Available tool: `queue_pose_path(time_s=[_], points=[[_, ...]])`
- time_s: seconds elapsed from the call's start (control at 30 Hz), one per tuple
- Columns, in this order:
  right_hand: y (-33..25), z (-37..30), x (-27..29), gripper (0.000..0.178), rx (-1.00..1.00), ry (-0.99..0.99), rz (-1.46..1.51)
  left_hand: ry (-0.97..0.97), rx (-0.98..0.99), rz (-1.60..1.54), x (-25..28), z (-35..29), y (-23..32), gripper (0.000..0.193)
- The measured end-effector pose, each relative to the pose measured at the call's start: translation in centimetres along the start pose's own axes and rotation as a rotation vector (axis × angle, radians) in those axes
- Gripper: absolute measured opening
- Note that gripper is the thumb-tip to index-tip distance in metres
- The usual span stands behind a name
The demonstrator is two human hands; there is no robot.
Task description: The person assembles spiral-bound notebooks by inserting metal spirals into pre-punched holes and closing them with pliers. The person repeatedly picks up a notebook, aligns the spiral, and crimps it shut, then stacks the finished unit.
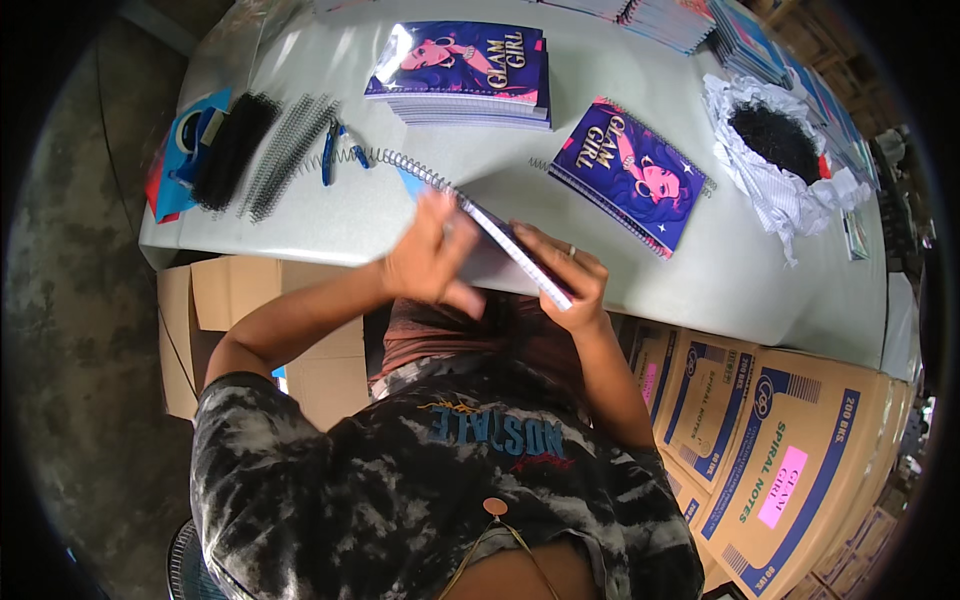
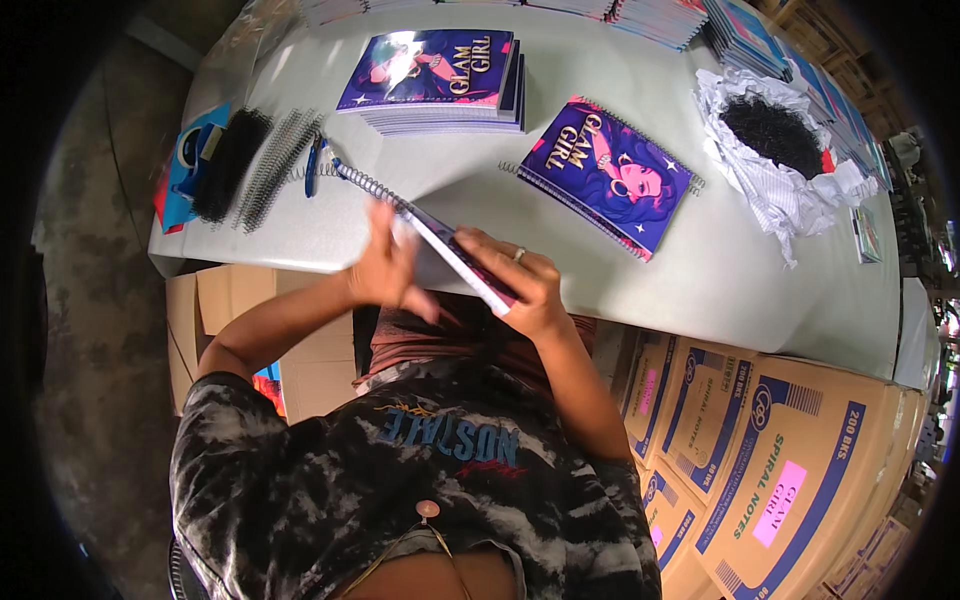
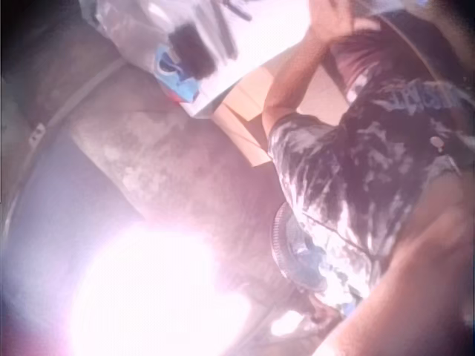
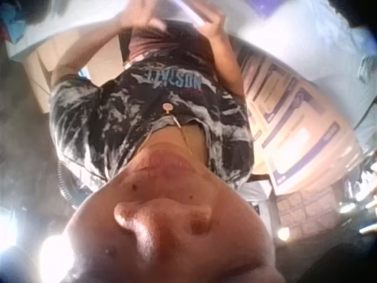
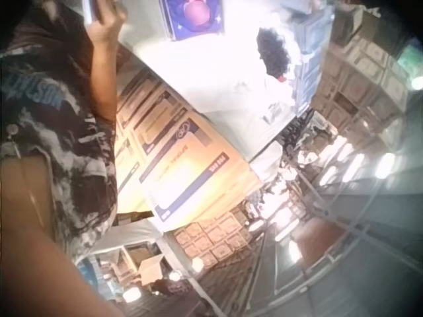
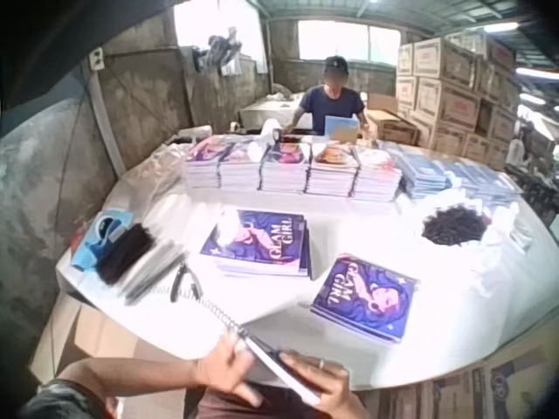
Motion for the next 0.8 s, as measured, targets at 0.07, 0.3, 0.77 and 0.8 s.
queue_pose_path(time_s=[0.07,0.3,0.77,0.8], points=[[-0.4,-0.5,-0.2,0.038,0.001,-0.011,0.036,-0.015,-0.149,0.073,1.0,0.9,1.3,0.087],[0.5,-0.3,-0.1,0.040,-0.042,0.020,0.031,-0.092,-0.058,-0.001,-0.3,2.1,0.8,0.095],[-0.2,0.7,-1.7,0.045,0.007,-0.041,0.029,0.108,0.194,-0.055,1.3,7.2,-2.4,0.091],[0.4,0.5,-1.6,0.045,-0.053,-0.033,0.024,-0.114,0.071,-0.082,-1.2,5.0,0.0,0.084]])
Point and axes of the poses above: each hand's wrist, its own z-axis towards the middle knuckle, its own x-axis out of the back of the hand, y = z × x, the point moved 6 cm from there along z, towards the middle knuckle, and after that the axes turned 2 degrees about -z, right-handed, at the moved point
